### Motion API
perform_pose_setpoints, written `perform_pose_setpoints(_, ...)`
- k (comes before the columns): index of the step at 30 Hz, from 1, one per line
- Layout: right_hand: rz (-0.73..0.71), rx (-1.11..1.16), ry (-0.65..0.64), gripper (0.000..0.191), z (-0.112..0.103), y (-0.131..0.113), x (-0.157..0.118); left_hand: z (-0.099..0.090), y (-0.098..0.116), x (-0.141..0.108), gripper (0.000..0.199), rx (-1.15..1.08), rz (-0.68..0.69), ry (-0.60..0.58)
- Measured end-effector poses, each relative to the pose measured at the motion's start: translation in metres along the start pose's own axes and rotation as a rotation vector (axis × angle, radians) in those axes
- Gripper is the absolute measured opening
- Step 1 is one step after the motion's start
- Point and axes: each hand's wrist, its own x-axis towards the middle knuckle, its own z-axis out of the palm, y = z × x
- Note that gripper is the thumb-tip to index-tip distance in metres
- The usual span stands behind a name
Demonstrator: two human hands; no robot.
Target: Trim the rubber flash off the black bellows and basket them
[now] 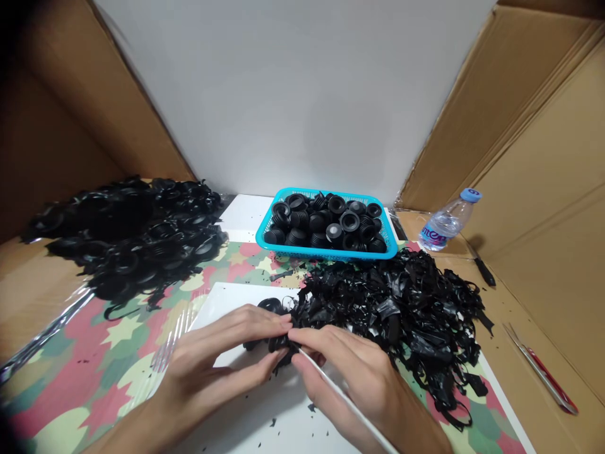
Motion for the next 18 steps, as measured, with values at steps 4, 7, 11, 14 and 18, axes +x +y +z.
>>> perform_pose_setpoints(4,0.002,0.027,0.011,0.028,0.004,0.003,-0.003,0.0,-0.001,-0.002,0.045,0.012,0.002,-0.011)
perform_pose_setpoints(7,-0.03,-0.008,0.004,0.029,0.006,0.005,-0.005,0.0,-0.002,-0.004,0.046,0.01,-0.009,-0.028)
perform_pose_setpoints(11,-0.082,-0.039,-0.035,0.036,0.004,0.006,-0.006,0.001,-0.003,-0.007,0.047,0.002,-0.029,-0.049)
perform_pose_setpoints(14,-0.101,-0.047,-0.057,0.039,0.0,0.006,-0.004,0.003,-0.004,-0.007,0.045,-0.002,-0.055,-0.067)
perform_pose_setpoints(18,-0.127,-0.128,-0.084,0.028,-0.008,0.001,0.004,0.005,-0.005,-0.006,0.044,0.011,-0.065,-0.068)
